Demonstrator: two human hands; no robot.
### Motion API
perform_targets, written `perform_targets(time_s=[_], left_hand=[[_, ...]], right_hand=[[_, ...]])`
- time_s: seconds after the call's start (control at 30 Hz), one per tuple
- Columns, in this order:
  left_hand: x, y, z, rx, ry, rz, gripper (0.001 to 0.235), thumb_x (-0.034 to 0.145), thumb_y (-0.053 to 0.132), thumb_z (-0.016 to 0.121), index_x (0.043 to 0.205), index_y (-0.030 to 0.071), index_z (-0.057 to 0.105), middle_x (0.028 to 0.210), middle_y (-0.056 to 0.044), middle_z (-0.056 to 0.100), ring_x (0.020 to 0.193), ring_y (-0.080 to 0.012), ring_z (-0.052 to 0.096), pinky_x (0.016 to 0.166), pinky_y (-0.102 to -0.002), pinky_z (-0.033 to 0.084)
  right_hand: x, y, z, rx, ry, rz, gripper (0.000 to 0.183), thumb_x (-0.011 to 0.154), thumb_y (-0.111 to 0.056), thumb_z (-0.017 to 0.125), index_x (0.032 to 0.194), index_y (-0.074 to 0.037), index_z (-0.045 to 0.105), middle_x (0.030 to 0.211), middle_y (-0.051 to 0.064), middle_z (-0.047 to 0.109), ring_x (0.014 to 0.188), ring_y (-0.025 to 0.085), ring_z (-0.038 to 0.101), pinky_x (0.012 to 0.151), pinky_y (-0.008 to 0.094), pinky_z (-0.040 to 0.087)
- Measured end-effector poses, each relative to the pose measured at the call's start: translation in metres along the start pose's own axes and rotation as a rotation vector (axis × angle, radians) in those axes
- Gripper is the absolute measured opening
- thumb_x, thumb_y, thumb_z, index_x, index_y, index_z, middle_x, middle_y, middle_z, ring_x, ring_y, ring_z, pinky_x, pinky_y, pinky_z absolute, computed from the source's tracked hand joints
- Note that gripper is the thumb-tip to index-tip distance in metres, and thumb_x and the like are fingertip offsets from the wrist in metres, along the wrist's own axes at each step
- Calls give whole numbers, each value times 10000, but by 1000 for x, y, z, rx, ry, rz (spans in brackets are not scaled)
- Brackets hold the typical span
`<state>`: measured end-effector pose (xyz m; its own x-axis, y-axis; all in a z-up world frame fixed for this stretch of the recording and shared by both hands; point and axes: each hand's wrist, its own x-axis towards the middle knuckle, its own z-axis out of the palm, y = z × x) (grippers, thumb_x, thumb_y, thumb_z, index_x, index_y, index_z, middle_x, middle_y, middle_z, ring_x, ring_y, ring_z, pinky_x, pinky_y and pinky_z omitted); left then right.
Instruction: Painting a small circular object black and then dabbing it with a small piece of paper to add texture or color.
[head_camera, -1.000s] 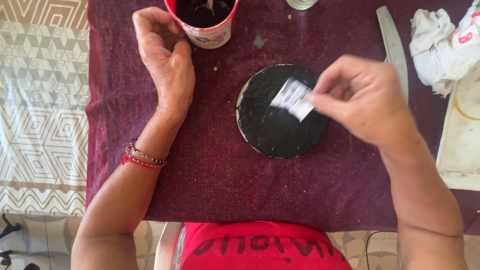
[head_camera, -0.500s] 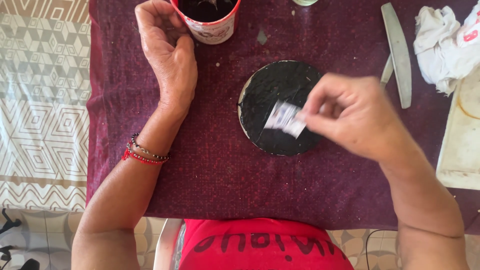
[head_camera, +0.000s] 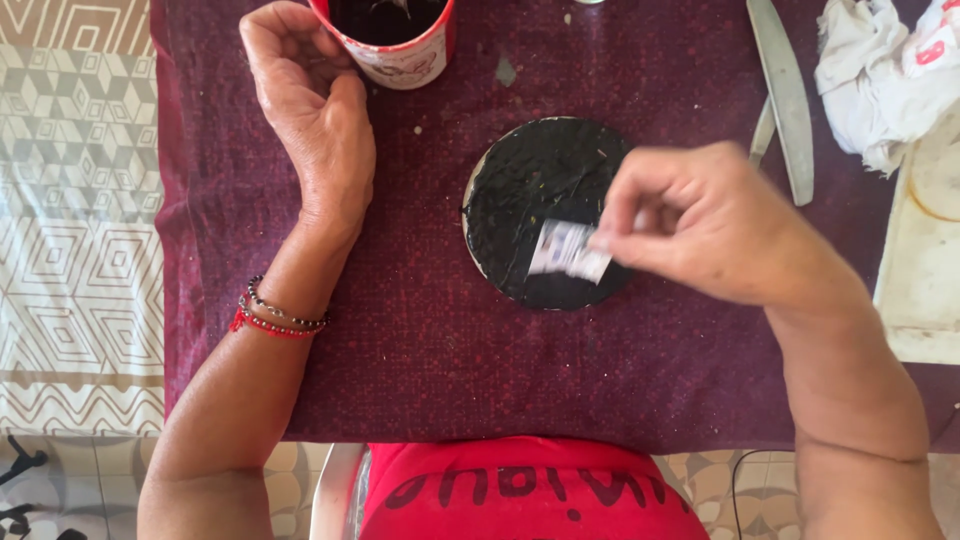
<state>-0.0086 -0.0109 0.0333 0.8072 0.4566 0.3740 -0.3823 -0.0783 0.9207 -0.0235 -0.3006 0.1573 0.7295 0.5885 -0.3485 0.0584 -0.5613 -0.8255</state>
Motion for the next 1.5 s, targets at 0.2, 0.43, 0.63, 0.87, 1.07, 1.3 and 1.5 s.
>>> perform_targets(time_s=[0.2,0.43,0.63,0.87,1.07,1.3,1.5], left_hand=[[0,-1,0,4,1,-3,473,713,-184,385,1077,106,472,962,-51,475,882,-115,473,759,-231,435],[0,1,1,30,4,5,459,724,-186,396,1072,103,477,958,-51,481,871,-119,474,750,-236,431],[1,4,2,4,8,-5,456,703,-185,372,1053,91,467,988,-42,461,879,-116,459,779,-233,437],[0,2,1,6,-8,10,420,721,-166,380,1051,87,438,983,-57,451,874,-129,455,741,-246,409],[0,4,1,21,1,-8,403,725,-166,378,1032,89,438,976,-49,460,860,-117,451,737,-239,411],[0,7,3,16,-4,-2,401,716,-165,379,1018,94,427,984,-42,455,852,-114,436,713,-241,390],[-1,9,3,43,-2,-22,410,707,-160,381,1022,97,434,933,-58,453,829,-127,449,670,-254,410]], right_hand=[[-6,-6,-11,106,-71,-143,231,809,21,808,716,-79,621,723,24,726,644,58,656,559,150,530],[4,6,-13,-90,-215,-167,193,798,6,785,696,-130,694,585,-62,680,485,15,525,434,163,405],[0,5,-32,-46,-49,-176,202,841,8,802,744,-94,657,683,-23,692,532,26,465,471,166,376],[5,2,-26,-96,-315,-354,211,809,58,715,698,-113,659,637,-44,674,527,33,570,480,189,439],[10,12,-36,-92,-225,-346,190,823,71,732,734,-88,678,655,-22,689,514,28,563,449,135,437],[8,14,-43,36,-353,-353,173,839,9,738,722,-93,662,671,-33,699,542,12,534,478,182,412],[13,14,-36,-76,-322,-366,203,822,14,762,703,-109,653,631,-47,651,531,26,536,491,200,414]])
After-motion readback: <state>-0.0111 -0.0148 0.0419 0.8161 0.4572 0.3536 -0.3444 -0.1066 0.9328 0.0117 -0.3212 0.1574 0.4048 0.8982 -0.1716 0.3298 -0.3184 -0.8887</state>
